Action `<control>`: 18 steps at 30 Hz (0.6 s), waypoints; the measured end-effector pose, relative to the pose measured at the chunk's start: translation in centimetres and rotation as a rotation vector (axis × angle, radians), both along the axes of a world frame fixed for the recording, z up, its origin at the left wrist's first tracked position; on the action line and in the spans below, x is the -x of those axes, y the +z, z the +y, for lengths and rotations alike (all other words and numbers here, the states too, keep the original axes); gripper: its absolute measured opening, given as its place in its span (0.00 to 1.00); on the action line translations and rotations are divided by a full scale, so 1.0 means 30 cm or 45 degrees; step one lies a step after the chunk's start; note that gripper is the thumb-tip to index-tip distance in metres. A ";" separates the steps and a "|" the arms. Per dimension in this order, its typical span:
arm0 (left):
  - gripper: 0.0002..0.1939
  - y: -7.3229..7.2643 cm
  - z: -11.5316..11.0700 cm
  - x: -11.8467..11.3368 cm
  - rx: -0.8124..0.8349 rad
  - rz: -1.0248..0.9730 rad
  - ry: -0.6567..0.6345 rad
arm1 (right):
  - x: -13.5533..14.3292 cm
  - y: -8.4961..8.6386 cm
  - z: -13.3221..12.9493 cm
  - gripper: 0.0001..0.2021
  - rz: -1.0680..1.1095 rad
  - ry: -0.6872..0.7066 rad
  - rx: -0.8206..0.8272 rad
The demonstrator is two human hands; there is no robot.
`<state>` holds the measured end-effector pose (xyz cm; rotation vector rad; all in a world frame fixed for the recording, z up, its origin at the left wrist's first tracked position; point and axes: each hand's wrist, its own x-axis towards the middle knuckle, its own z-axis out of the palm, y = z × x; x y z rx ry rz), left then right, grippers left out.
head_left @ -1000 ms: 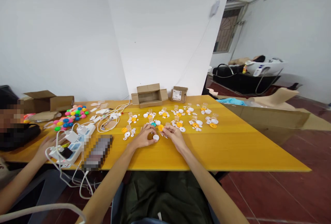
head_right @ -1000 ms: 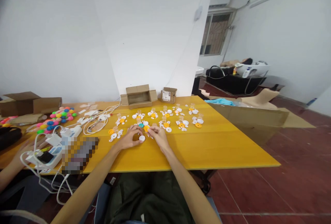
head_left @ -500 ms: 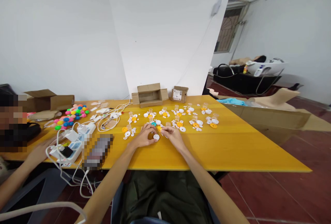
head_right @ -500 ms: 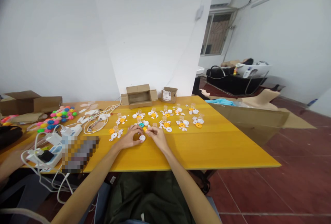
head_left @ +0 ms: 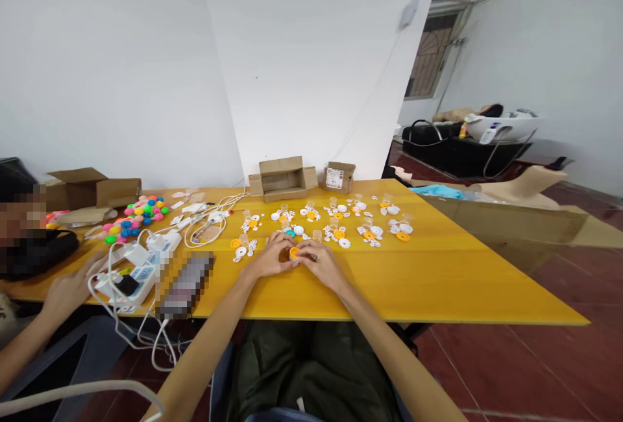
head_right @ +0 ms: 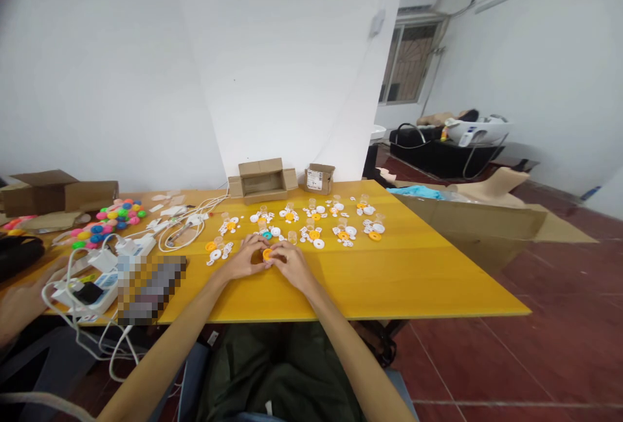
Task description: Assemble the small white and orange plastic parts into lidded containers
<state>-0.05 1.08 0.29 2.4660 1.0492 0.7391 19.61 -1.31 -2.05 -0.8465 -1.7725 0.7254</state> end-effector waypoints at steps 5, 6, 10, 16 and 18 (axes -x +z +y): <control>0.13 -0.006 0.004 0.002 -0.007 -0.018 -0.008 | 0.001 -0.004 0.001 0.08 -0.054 0.028 -0.039; 0.12 -0.006 0.004 0.002 -0.003 -0.018 -0.003 | 0.001 -0.004 0.000 0.08 -0.065 0.030 -0.048; 0.12 -0.006 0.003 0.002 0.011 -0.003 0.017 | 0.000 -0.004 -0.001 0.09 -0.115 0.027 -0.073; 0.11 -0.010 0.006 0.004 0.010 -0.007 0.011 | 0.000 -0.005 -0.003 0.10 -0.151 0.023 -0.117; 0.11 -0.009 0.006 0.004 0.011 -0.012 0.007 | 0.000 -0.005 -0.004 0.10 -0.164 0.014 -0.135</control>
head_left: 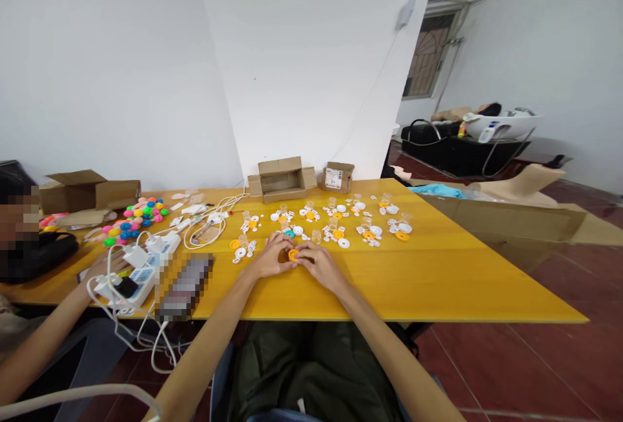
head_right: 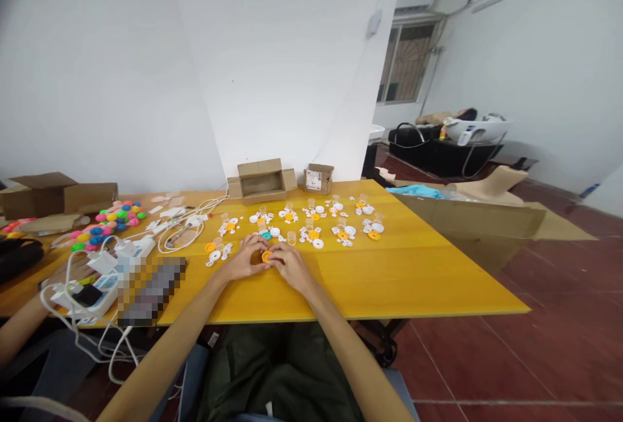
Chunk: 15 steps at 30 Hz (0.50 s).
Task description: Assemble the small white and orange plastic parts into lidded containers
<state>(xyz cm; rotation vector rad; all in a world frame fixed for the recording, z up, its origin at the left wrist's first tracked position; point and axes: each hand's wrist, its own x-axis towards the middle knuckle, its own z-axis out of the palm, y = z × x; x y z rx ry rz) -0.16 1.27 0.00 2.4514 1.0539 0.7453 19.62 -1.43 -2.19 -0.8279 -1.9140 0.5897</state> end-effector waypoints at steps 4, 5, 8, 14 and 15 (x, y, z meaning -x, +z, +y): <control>0.11 0.007 -0.002 -0.002 0.008 0.012 0.000 | -0.001 0.001 -0.002 0.11 -0.027 -0.022 -0.026; 0.11 0.008 -0.003 -0.002 0.006 0.014 -0.002 | -0.002 0.002 -0.002 0.11 -0.034 -0.022 -0.027; 0.11 0.011 -0.005 -0.003 0.001 0.019 -0.006 | -0.001 0.004 -0.005 0.11 -0.050 -0.017 -0.028; 0.11 0.008 -0.005 -0.005 0.007 0.014 0.021 | 0.005 0.008 -0.009 0.11 -0.052 -0.059 -0.061; 0.11 0.008 -0.005 -0.005 0.008 0.015 0.024 | 0.006 0.007 -0.008 0.11 -0.050 -0.064 -0.063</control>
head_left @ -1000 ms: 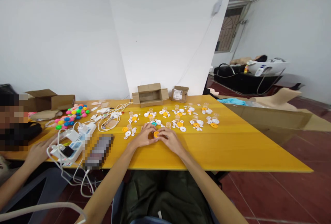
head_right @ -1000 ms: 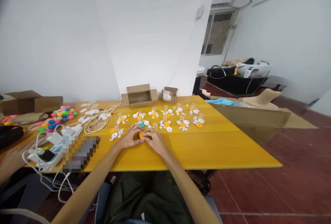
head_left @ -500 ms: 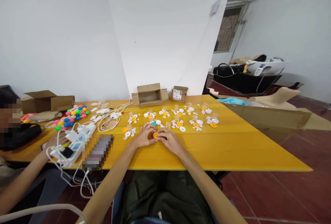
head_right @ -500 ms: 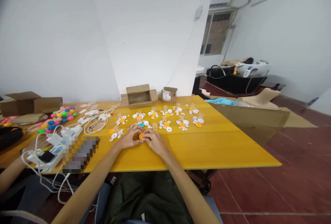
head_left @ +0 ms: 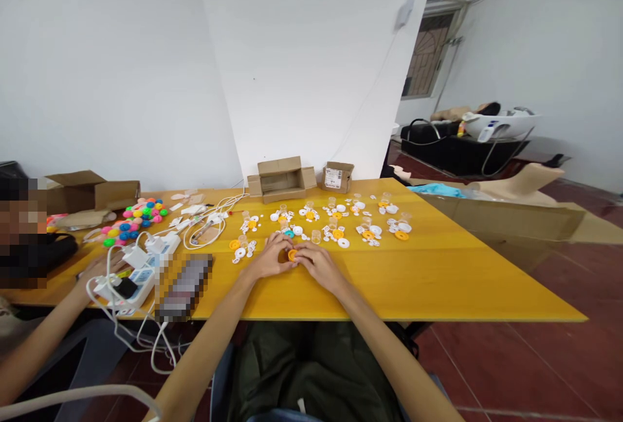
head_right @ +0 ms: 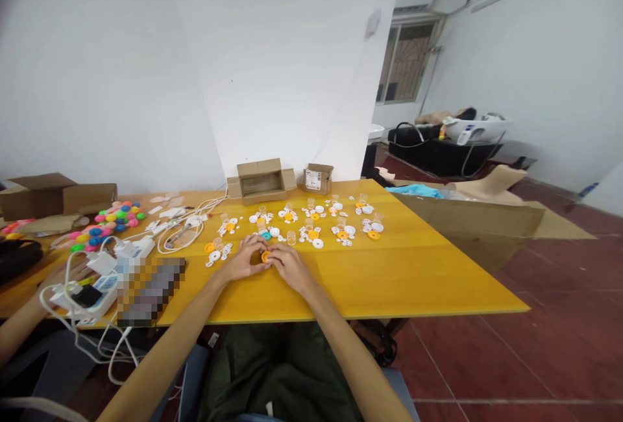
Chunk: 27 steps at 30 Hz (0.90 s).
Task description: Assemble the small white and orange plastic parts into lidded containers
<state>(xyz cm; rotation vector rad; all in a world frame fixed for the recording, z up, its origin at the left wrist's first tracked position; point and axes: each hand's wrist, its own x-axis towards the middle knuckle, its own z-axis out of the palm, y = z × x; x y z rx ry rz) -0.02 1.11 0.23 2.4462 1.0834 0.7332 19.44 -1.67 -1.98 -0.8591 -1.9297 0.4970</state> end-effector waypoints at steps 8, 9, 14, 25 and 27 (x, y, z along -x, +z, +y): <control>0.11 0.004 -0.004 0.002 -0.015 0.015 -0.019 | 0.002 -0.008 0.006 0.11 -0.029 0.009 -0.068; 0.10 0.004 -0.004 0.002 -0.016 0.017 -0.019 | 0.002 -0.008 0.006 0.12 -0.039 0.018 -0.083; 0.10 0.009 -0.005 0.000 -0.016 0.027 -0.020 | 0.002 -0.004 0.004 0.12 -0.089 0.026 -0.109; 0.11 0.007 -0.010 -0.005 -0.042 -0.001 -0.024 | 0.002 -0.003 -0.007 0.14 -0.188 -0.005 -0.104; 0.11 0.006 -0.008 -0.004 -0.045 0.002 -0.028 | 0.002 -0.002 -0.007 0.14 -0.221 -0.018 -0.090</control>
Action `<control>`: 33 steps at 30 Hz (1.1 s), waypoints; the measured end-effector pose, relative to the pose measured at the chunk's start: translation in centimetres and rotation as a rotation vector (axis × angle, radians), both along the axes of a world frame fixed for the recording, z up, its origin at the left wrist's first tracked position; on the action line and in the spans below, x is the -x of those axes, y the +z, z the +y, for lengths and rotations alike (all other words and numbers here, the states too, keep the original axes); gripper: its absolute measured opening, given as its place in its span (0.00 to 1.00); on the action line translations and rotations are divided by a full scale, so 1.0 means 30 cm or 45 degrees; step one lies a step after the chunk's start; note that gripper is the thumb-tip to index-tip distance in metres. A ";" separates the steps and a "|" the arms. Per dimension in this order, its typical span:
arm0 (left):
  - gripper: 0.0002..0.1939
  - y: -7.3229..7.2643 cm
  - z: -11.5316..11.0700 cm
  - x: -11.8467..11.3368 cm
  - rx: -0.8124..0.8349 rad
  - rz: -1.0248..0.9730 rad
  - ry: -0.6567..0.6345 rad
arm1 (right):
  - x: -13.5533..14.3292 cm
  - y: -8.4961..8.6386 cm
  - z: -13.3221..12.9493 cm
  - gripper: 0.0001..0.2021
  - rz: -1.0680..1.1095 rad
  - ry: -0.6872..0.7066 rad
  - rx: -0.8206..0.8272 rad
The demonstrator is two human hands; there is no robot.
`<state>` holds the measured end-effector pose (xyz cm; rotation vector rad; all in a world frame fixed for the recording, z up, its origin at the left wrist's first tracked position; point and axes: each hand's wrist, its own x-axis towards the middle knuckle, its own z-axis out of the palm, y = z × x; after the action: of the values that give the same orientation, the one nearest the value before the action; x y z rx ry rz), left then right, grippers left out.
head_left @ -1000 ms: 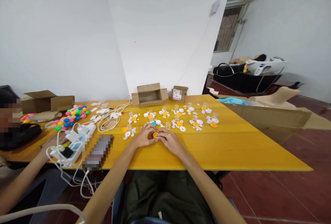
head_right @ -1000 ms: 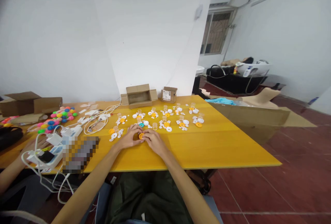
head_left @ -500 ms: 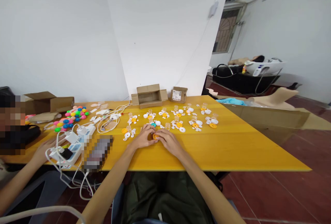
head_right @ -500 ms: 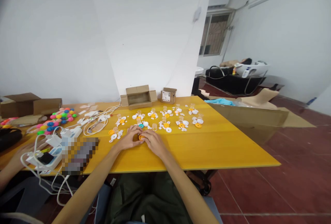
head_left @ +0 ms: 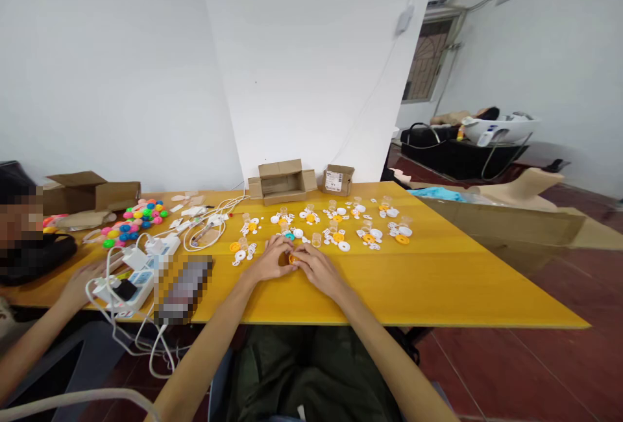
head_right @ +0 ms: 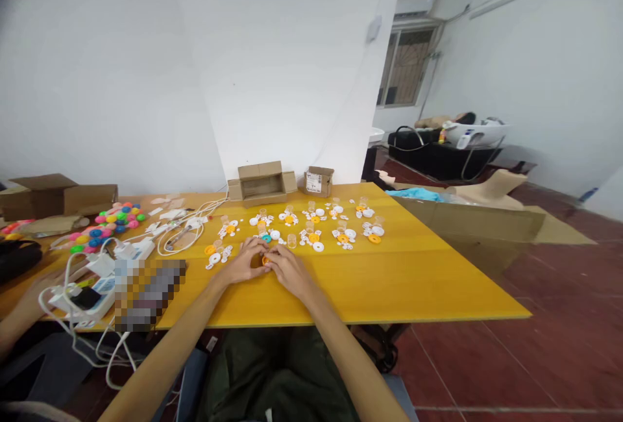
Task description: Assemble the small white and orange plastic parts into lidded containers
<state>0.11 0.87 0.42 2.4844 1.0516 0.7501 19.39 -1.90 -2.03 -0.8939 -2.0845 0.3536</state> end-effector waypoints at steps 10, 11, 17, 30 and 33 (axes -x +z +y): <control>0.12 -0.002 0.004 0.003 -0.008 0.011 0.004 | 0.003 0.003 -0.005 0.14 -0.051 -0.043 0.001; 0.11 -0.002 0.004 0.003 -0.013 0.009 0.002 | 0.003 0.003 -0.005 0.14 -0.056 -0.046 0.001; 0.11 -0.006 0.005 0.003 -0.027 0.006 0.013 | 0.005 0.001 0.001 0.13 -0.079 -0.079 -0.036; 0.12 -0.011 0.005 0.006 -0.005 -0.021 0.008 | 0.005 -0.003 0.003 0.10 -0.159 -0.180 -0.083; 0.12 -0.015 0.006 0.006 -0.020 -0.031 0.005 | 0.004 0.000 0.003 0.09 -0.164 -0.193 -0.085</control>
<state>-0.06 1.05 -0.03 2.4807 1.0458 0.7903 19.26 -1.81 -2.03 -1.0513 -2.1156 0.1485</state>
